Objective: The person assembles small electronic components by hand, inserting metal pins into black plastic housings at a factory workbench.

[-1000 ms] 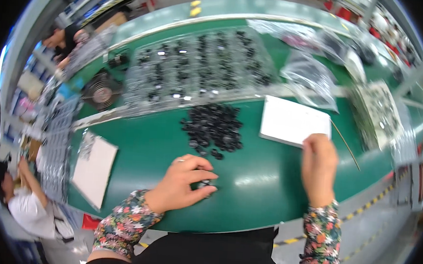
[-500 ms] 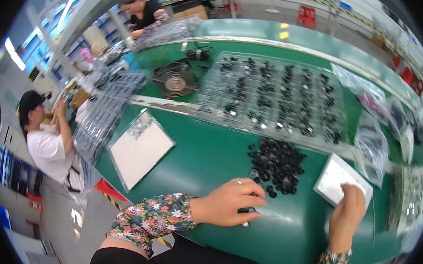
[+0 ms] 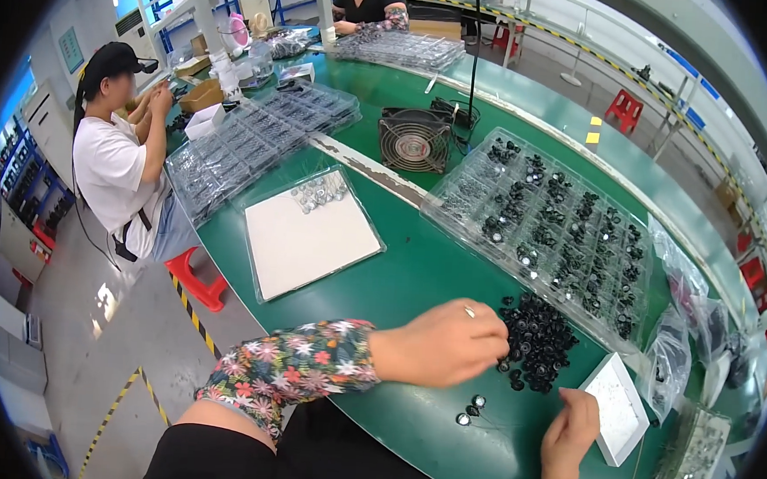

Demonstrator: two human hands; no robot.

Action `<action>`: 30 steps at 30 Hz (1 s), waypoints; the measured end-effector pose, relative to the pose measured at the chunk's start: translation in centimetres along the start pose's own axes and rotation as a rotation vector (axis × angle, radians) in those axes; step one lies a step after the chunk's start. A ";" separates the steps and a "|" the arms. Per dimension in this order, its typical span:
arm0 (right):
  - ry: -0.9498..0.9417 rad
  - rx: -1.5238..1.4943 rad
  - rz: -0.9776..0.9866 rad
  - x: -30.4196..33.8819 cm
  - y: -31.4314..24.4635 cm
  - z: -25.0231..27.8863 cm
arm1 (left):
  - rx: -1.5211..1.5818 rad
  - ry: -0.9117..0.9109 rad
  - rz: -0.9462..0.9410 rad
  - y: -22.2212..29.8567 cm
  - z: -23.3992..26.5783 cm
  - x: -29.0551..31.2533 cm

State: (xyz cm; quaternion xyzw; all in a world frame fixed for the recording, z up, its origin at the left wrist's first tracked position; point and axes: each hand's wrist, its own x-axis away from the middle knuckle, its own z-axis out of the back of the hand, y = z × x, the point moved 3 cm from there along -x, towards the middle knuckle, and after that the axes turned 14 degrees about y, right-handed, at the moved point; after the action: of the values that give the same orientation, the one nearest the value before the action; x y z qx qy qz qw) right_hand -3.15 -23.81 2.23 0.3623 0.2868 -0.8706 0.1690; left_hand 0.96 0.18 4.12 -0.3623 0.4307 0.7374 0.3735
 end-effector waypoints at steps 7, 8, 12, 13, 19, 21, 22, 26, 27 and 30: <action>0.001 0.008 0.028 0.2 0.1 -0.1 | -0.765 -0.343 0.110 -6.2 12.9 -0.7; 0.015 0.000 0.018 0.1 0.0 0.0 | -0.838 -0.406 0.209 -7.9 15.2 -0.1; 0.015 0.009 -0.004 -0.1 0.1 0.1 | -0.832 -0.454 0.211 -11.8 19.0 0.6; 0.004 0.001 -0.004 -0.1 0.2 0.0 | -0.794 -0.459 0.239 -12.7 19.0 0.8; -0.011 -0.008 0.002 -0.2 0.1 -0.1 | -0.803 -0.543 0.331 -15.9 18.7 1.9; -0.012 -0.006 -0.027 -0.3 0.2 -0.1 | -0.788 -0.548 0.376 -16.1 19.3 2.6; -0.005 -0.007 -0.041 -0.3 0.4 -0.1 | -0.783 -0.540 0.415 -16.2 19.6 2.8; -0.001 -0.016 -0.055 -0.3 0.7 -0.2 | -0.791 -0.521 0.454 -16.6 20.8 4.7; -0.005 -0.015 -0.065 -0.2 0.8 -0.2 | -0.787 -0.532 0.456 -16.5 20.9 4.9; -0.022 -0.013 -0.062 -0.3 0.7 -0.3 | -0.798 -0.531 0.477 -16.1 21.5 4.8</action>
State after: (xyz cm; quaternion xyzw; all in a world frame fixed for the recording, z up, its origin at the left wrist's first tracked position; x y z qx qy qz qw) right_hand -2.45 -24.11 1.96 0.3426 0.3015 -0.8775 0.1472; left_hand 8.05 26.46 2.05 -0.1692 0.0782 0.9745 0.1248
